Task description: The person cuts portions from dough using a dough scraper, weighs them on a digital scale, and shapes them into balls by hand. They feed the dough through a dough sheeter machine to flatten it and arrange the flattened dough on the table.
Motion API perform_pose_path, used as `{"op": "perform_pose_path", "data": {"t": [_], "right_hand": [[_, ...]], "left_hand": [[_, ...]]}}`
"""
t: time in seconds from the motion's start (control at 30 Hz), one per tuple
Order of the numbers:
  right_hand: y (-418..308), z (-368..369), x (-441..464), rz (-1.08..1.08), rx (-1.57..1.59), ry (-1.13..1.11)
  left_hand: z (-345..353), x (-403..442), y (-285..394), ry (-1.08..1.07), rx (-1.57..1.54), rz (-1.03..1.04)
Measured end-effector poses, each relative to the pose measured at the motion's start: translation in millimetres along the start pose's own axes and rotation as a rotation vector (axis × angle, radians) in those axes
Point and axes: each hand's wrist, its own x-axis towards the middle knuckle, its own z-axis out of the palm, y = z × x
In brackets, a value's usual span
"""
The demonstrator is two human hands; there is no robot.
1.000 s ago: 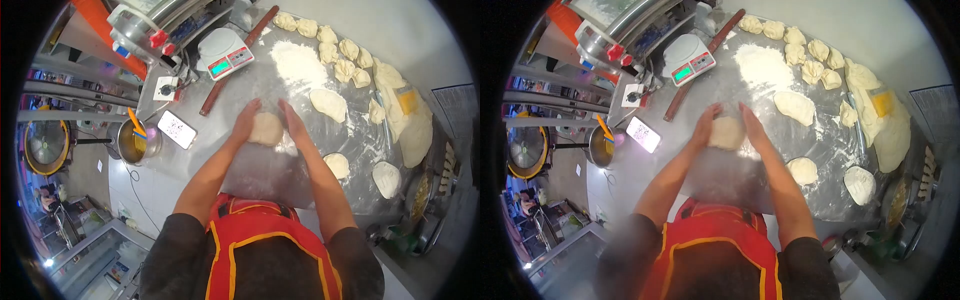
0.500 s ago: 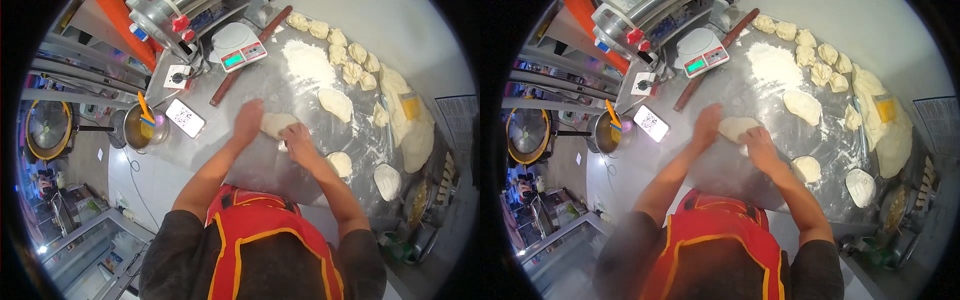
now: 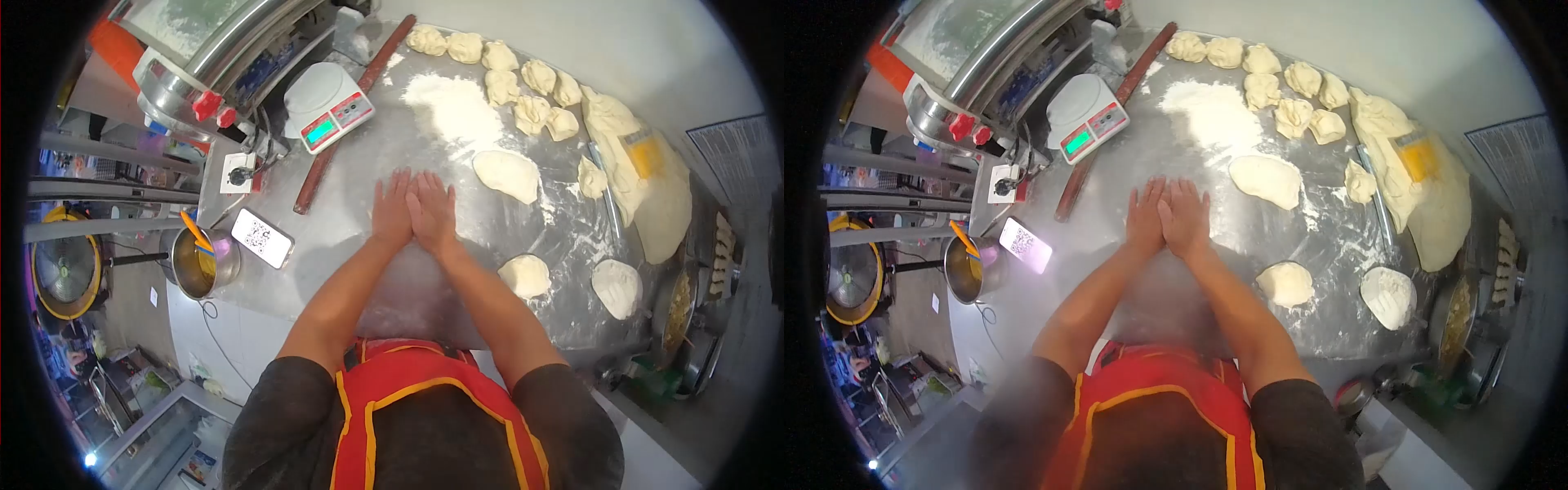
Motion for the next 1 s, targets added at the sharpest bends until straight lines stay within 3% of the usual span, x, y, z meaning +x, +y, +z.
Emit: {"op": "perform_pose_path", "data": {"t": [0.07, 0.13, 0.23, 0.3, 0.4, 0.5, 0.57, 0.67, 0.73, 0.8, 1.0], "right_hand": [[7, -9, -1, -0.021, 0.069, -0.028], [34, -35, -4, -0.125, 0.155, -0.085], [102, -98, 13, 0.164, 0.118, 0.234], [143, -131, 28, 0.271, -0.244, 0.173], [172, -127, 34, 0.252, -0.381, 0.199], [162, -124, 15, 0.409, 0.027, -0.104], [139, -129, -13, 0.377, 0.04, -0.08], [161, -135, -55, 0.434, 0.305, 0.06], [116, -189, -67, 0.781, 0.539, 0.133], [138, -208, -95, 0.774, 0.903, 0.324], [141, -243, -132, 0.743, 1.12, 0.598]], "left_hand": [[-6, -1, -11, -0.022, -0.107, 0.054], [-3, -28, -32, -0.2, -0.324, 0.125], [-36, -98, -43, -0.09, -0.34, 0.059], [-45, -110, -52, -0.067, -0.441, -0.006], [-58, -98, -50, -0.011, -0.557, -0.079], [-53, -59, -33, 0.149, -0.421, -0.066], [-24, -26, -29, 0.246, -0.244, 0.043], [-7, 26, 5, 0.083, -0.096, 0.125], [1, 56, 36, 0.015, -0.069, 0.202], [13, 89, 64, 0.017, -0.073, 0.316], [33, 173, 103, -0.014, 0.05, 0.573]]}}
